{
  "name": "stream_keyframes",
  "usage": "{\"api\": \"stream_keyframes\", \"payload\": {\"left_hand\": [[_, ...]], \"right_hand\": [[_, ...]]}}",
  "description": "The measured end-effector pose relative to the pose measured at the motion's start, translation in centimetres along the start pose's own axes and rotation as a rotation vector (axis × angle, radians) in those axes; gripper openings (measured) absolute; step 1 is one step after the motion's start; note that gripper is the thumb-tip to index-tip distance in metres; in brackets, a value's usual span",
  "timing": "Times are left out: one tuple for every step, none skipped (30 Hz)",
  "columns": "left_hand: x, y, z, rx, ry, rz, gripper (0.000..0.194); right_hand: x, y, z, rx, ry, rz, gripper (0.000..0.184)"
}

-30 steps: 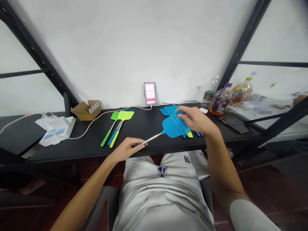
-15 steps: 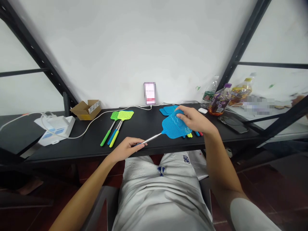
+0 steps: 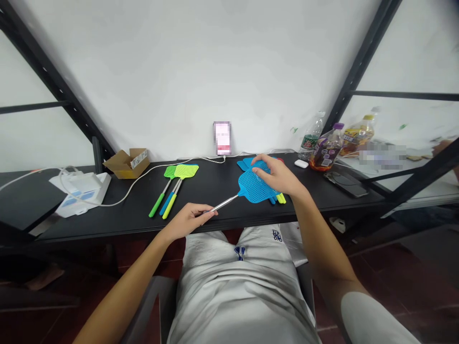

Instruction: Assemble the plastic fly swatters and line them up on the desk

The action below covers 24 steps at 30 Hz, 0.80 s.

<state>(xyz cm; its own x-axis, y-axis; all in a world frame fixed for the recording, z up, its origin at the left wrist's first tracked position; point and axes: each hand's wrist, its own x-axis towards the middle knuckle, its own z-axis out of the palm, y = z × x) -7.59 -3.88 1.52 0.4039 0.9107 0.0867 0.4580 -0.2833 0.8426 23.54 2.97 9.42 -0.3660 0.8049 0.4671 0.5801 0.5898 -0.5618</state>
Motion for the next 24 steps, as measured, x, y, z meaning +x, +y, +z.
{"api": "stream_keyframes", "payload": {"left_hand": [[0.0, 0.0, 0.0, -0.002, -0.001, -0.001, 0.040], [0.0, 0.0, 0.0, -0.003, -0.003, -0.002, 0.041], [0.1, 0.0, 0.0, -0.006, -0.006, -0.003, 0.041], [0.1, 0.0, 0.0, -0.012, -0.012, -0.004, 0.042], [0.1, 0.0, -0.1, -0.021, -0.021, -0.007, 0.042], [0.1, 0.0, -0.1, -0.032, -0.033, -0.011, 0.042], [0.1, 0.1, -0.2, -0.047, -0.047, -0.017, 0.042], [0.1, 0.1, -0.3, -0.062, -0.061, -0.023, 0.042], [0.1, 0.1, -0.3, -0.076, -0.072, -0.029, 0.042], [0.1, 0.1, -0.4, -0.089, -0.082, -0.033, 0.042], [0.1, 0.1, -0.4, -0.099, -0.089, -0.035, 0.041], [0.0, 0.1, -0.5, -0.107, -0.093, -0.036, 0.040], [0.0, 0.1, -0.5, -0.111, -0.092, -0.036, 0.040], [0.0, 0.1, -0.4, -0.113, -0.089, -0.036, 0.040], [0.0, 0.1, -0.4, -0.112, -0.082, -0.034, 0.040], [0.0, 0.1, -0.4, -0.110, -0.072, -0.032, 0.040], [0.0, 0.1, -0.3, -0.105, -0.061, -0.029, 0.040], [0.0, 0.1, -0.3, -0.102, -0.052, -0.026, 0.040], [0.0, 0.1, -0.2, -0.100, -0.045, -0.026, 0.040], [0.0, 0.1, -0.2, -0.102, -0.043, -0.028, 0.040], [0.0, 0.0, -0.2, -0.108, -0.043, -0.031, 0.040], [0.0, 0.0, -0.2, -0.120, -0.044, -0.033, 0.040], [0.0, -0.1, -0.2, -0.136, -0.047, -0.033, 0.040], [0.0, -0.1, -0.2, -0.155, -0.049, -0.033, 0.040]], "right_hand": [[0.0, -0.1, 0.0, -0.004, 0.008, -0.023, 0.020], [0.0, -0.1, 0.0, -0.008, 0.017, -0.043, 0.022], [-0.1, -0.1, 0.1, -0.013, 0.025, -0.060, 0.025], [-0.1, -0.1, 0.1, -0.014, 0.032, -0.075, 0.028], [-0.1, -0.1, 0.1, -0.011, 0.035, -0.087, 0.030], [-0.1, 0.0, 0.2, -0.002, 0.037, -0.098, 0.032], [-0.1, 0.0, 0.3, 0.009, 0.041, -0.111, 0.034], [-0.1, 0.0, 0.4, 0.020, 0.048, -0.124, 0.035], [-0.1, 0.1, 0.6, 0.030, 0.056, -0.136, 0.036], [-0.1, 0.1, 0.7, 0.037, 0.065, -0.145, 0.036], [-0.1, 0.1, 0.8, 0.042, 0.072, -0.151, 0.037], [-0.1, 0.1, 0.9, 0.046, 0.073, -0.153, 0.037], [-0.1, 0.1, 1.0, 0.049, 0.070, -0.151, 0.038], [-0.1, 0.1, 1.0, 0.048, 0.065, -0.145, 0.039], [0.0, 0.1, 1.0, 0.043, 0.058, -0.133, 0.040], [0.0, 0.2, 1.1, 0.034, 0.049, -0.117, 0.041], [0.0, 0.2, 1.1, 0.027, 0.040, -0.099, 0.041], [0.1, 0.3, 1.1, 0.024, 0.030, -0.083, 0.041], [0.1, 0.3, 1.2, 0.029, 0.019, -0.071, 0.039], [0.2, 0.4, 1.2, 0.045, 0.009, -0.062, 0.037], [0.3, 0.4, 1.3, 0.077, 0.009, -0.048, 0.035], [0.4, 0.5, 1.4, 0.129, 0.025, -0.023, 0.034], [0.6, 0.6, 1.5, 0.200, 0.053, 0.016, 0.033], [0.7, 0.7, 1.6, 0.288, 0.089, 0.065, 0.033]]}}
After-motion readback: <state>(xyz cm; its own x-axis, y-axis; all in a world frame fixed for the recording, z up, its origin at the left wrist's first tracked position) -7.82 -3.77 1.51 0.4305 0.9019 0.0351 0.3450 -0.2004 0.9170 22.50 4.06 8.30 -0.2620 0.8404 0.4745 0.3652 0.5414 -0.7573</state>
